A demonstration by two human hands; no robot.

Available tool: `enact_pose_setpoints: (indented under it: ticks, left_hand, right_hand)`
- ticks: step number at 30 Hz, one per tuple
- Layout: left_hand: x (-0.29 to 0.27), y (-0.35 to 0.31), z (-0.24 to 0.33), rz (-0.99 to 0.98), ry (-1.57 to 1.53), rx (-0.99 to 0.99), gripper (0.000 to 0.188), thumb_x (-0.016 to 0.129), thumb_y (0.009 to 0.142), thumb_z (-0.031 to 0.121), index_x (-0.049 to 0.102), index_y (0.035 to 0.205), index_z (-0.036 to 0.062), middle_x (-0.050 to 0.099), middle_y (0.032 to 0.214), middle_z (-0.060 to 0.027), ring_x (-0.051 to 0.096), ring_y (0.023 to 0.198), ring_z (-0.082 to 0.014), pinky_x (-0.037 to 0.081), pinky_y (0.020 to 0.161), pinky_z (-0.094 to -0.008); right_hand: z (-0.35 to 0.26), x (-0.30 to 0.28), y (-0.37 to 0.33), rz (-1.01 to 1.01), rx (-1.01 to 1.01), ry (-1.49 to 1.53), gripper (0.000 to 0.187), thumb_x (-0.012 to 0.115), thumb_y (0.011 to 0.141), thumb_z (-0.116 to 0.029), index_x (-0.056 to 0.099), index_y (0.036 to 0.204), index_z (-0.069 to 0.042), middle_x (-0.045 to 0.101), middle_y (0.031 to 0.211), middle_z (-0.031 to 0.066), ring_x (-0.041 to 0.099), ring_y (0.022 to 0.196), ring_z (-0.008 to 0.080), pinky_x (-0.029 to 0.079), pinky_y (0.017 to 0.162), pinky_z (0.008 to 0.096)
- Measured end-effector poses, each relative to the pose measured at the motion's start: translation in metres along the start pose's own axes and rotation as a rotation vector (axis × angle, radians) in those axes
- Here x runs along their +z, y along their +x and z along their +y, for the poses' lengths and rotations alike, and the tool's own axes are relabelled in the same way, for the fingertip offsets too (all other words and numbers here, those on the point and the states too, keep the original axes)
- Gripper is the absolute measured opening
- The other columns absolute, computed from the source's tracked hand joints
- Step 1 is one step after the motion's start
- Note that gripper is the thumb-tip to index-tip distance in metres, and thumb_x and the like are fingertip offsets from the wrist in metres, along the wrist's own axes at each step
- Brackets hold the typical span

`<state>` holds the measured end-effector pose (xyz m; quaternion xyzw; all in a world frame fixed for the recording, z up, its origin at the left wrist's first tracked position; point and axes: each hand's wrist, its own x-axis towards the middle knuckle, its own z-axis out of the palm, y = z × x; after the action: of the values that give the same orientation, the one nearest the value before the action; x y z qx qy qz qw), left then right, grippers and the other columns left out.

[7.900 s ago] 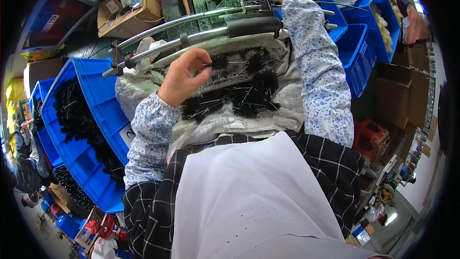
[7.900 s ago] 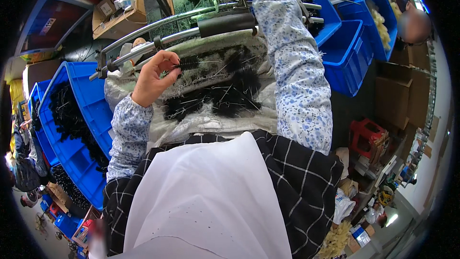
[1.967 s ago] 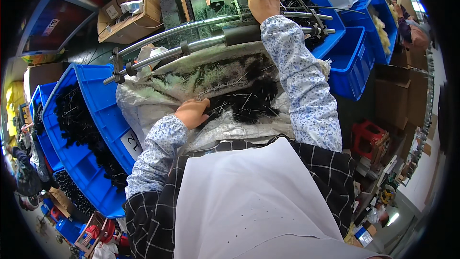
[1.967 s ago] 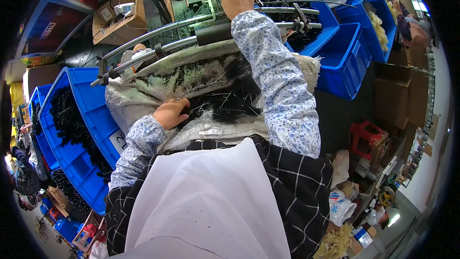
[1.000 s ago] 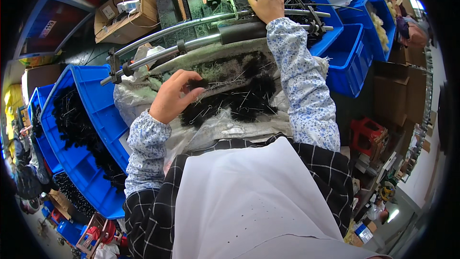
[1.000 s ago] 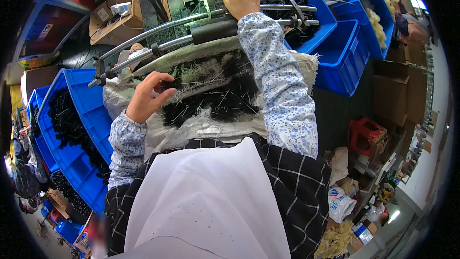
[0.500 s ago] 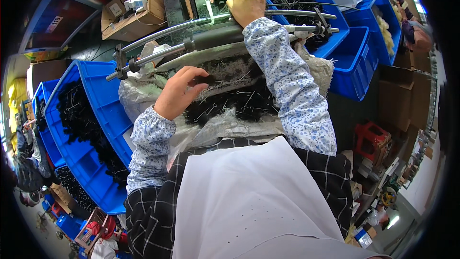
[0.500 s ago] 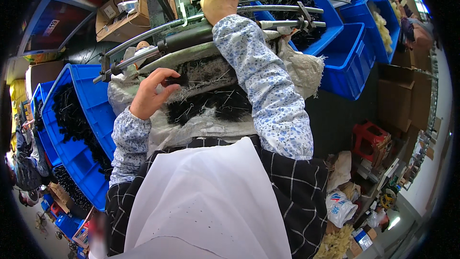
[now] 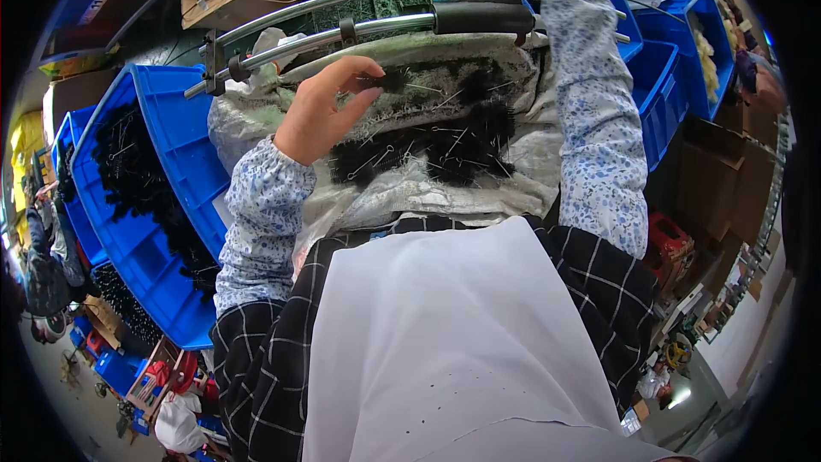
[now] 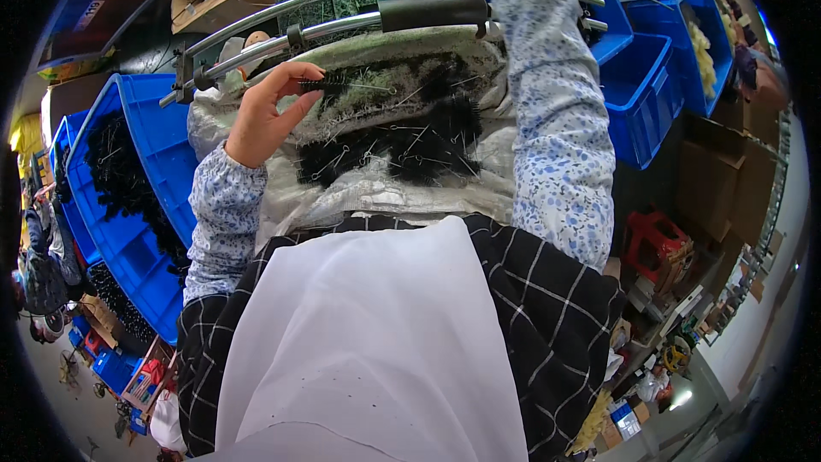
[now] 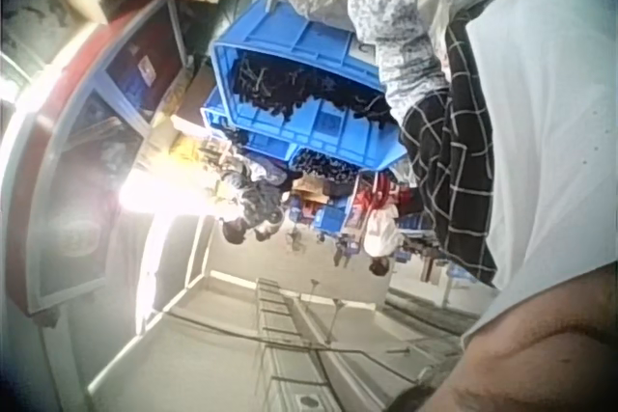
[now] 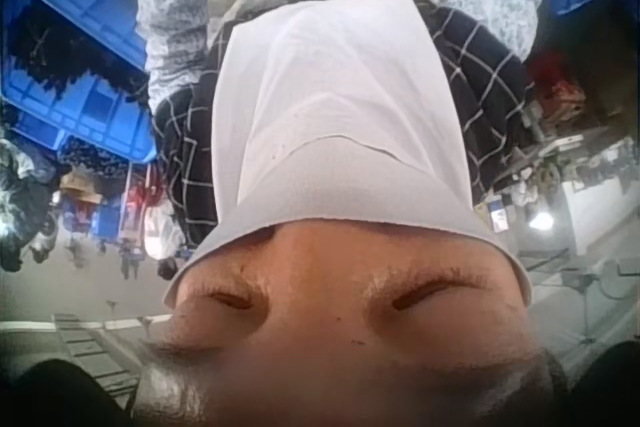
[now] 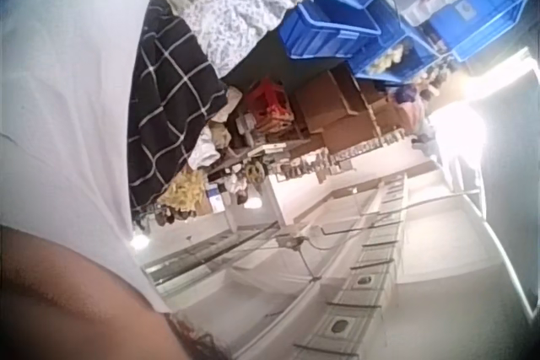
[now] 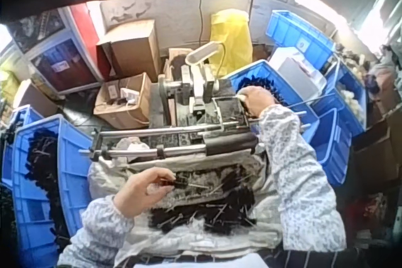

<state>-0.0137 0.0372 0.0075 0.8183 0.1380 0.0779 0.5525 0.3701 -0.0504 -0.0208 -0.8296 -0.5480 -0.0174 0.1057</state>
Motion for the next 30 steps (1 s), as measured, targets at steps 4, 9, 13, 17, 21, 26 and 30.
enact_pose_setpoints:
  ticks: [4, 9, 13, 17, 21, 26, 30]
  left_hand:
    - [0.012, 0.008, 0.000, 0.099, -0.096, -0.020, 0.023, 0.060, 0.082, -0.002, 0.053, 0.104, -0.0005, 0.058, 0.106, -0.0070, 0.058, 0.095, -0.0120, 0.046, 0.084, -0.0256]
    - [0.047, 0.027, -0.005, 0.368, -0.224, 0.114, 0.020, 0.058, 0.085, -0.002, 0.052, 0.104, 0.0003, 0.059, 0.101, -0.0054, 0.057, 0.089, -0.0091, 0.046, 0.078, -0.0218]
    - [0.043, 0.021, 0.012, 0.440, -0.308, 0.053, 0.020, 0.062, 0.082, 0.003, 0.053, 0.100, -0.0002, 0.062, 0.089, -0.0094, 0.062, 0.080, -0.0154, 0.048, 0.072, -0.0272]
    - [0.022, -0.019, -0.013, 0.203, 0.120, -0.136, 0.027, 0.061, 0.083, 0.012, 0.049, 0.105, 0.0011, 0.060, 0.089, -0.0121, 0.062, 0.084, -0.0237, 0.049, 0.072, -0.0343]
    - [0.035, -0.058, -0.044, -0.421, 0.633, -0.398, 0.033, 0.059, 0.081, 0.019, 0.048, 0.107, 0.0024, 0.057, 0.102, -0.0172, 0.058, 0.094, -0.0334, 0.046, 0.079, -0.0430]
    - [0.057, -0.076, -0.051, -0.469, 0.638, -0.396, 0.036, 0.061, 0.076, 0.014, 0.046, 0.107, 0.0035, 0.055, 0.104, -0.0181, 0.055, 0.095, -0.0361, 0.043, 0.081, -0.0434]
    - [0.053, -0.075, -0.046, -0.477, 0.637, -0.348, 0.036, 0.061, 0.077, 0.013, 0.045, 0.108, 0.0025, 0.057, 0.099, -0.0204, 0.055, 0.095, -0.0358, 0.043, 0.082, -0.0435]
  right_hand:
    - [-0.005, -0.051, -0.027, 0.488, 0.289, -0.228, 0.015, 0.056, 0.081, -0.016, 0.066, 0.091, -0.013, 0.063, 0.092, 0.0076, 0.060, 0.086, 0.0305, 0.048, 0.075, 0.0410]
    - [-0.136, -0.067, -0.095, -0.252, 0.094, 0.342, 0.036, 0.060, 0.084, -0.019, 0.053, 0.116, -0.003, 0.062, 0.104, 0.0169, 0.061, 0.095, 0.0286, 0.048, 0.082, 0.0348]
    - [-0.175, -0.036, -0.125, -0.059, -0.020, 0.733, 0.028, 0.060, 0.080, -0.013, 0.061, 0.107, -0.009, 0.064, 0.093, 0.0164, 0.062, 0.083, 0.0314, 0.050, 0.071, 0.0377]
    - [-0.127, -0.016, -0.071, 0.210, 0.091, 0.212, 0.025, 0.058, 0.080, -0.009, 0.065, 0.103, -0.015, 0.066, 0.084, 0.0076, 0.063, 0.077, 0.0215, 0.051, 0.068, 0.0336]
    - [-0.074, 0.007, -0.032, 0.296, 0.133, -0.195, 0.022, 0.057, 0.080, -0.013, 0.067, 0.099, -0.017, 0.065, 0.080, 0.0054, 0.063, 0.075, 0.0206, 0.052, 0.068, 0.0358]
    - [-0.067, 0.018, -0.020, 0.238, 0.137, -0.136, 0.025, 0.055, 0.083, -0.021, 0.064, 0.105, -0.019, 0.065, 0.087, 0.0038, 0.062, 0.081, 0.0237, 0.049, 0.075, 0.0380]
    - [-0.065, 0.019, -0.020, 0.228, 0.121, -0.064, 0.025, 0.055, 0.083, -0.023, 0.064, 0.107, -0.020, 0.065, 0.088, 0.0035, 0.062, 0.083, 0.0240, 0.049, 0.077, 0.0373]
